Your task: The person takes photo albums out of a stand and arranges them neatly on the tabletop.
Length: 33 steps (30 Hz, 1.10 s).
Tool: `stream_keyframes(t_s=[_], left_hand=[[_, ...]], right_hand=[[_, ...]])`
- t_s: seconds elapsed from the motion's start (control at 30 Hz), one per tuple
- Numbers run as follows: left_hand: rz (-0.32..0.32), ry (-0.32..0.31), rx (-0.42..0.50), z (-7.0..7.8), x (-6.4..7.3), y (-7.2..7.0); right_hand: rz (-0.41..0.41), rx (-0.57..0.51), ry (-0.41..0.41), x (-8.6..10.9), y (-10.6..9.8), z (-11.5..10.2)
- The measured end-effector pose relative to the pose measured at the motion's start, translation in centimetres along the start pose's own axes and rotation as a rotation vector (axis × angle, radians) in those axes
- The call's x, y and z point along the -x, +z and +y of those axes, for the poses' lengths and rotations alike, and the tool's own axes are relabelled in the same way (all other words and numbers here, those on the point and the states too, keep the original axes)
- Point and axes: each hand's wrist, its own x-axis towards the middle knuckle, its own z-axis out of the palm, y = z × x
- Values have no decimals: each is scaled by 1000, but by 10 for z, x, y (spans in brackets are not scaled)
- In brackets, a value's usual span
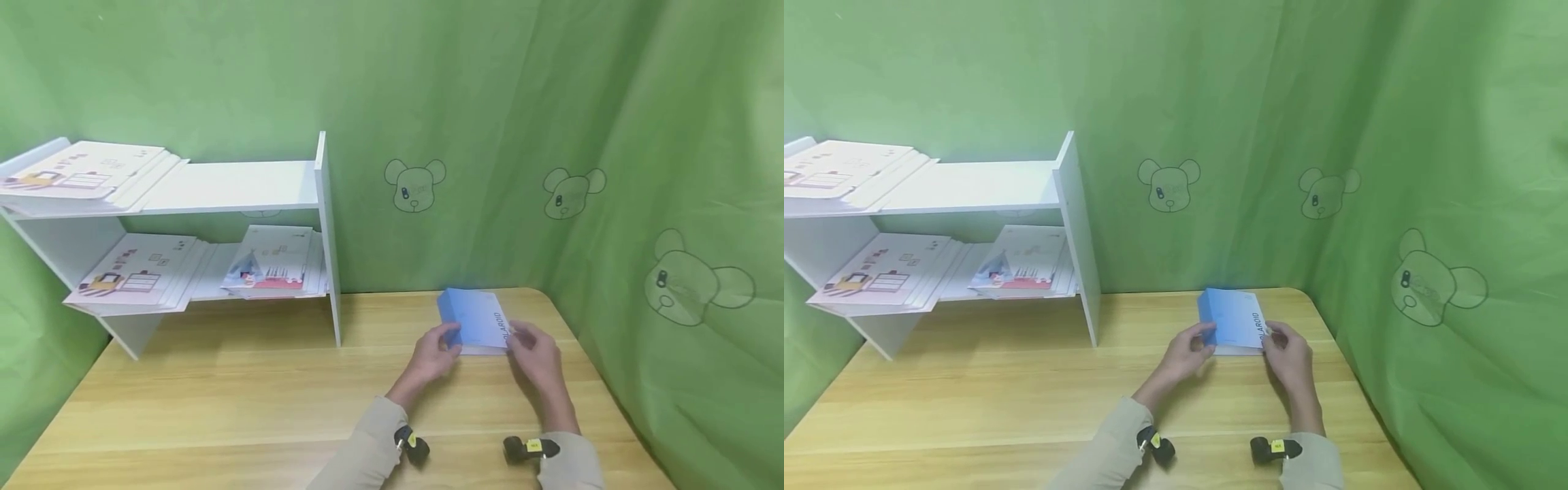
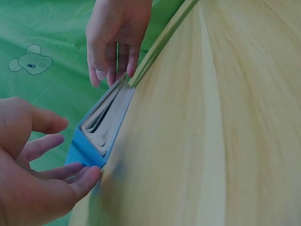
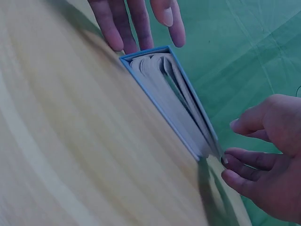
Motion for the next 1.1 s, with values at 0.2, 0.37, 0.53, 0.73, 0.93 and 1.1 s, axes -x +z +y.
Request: stream_keyframes(t_s=[0.2,0.37,0.53,0.73,0.93,1.1], left_hand=[[-29,34,7,0,8,-10],[-37,75,31,4,15,-18],[-35,104,54,8,20,-26],[-39,148,99,16,25,-34],[-40,196,116,28,28,-43],[-25,215,139,33,32,-47]], right_hand=[[-18,8,-12,5,-3,-12],[-35,-44,-38,13,-7,-24],[-26,-44,-92,14,-9,-32],[-5,4,-181,12,-9,-34],[1,8,-230,10,-11,-39],[4,9,-258,13,-12,-45]])
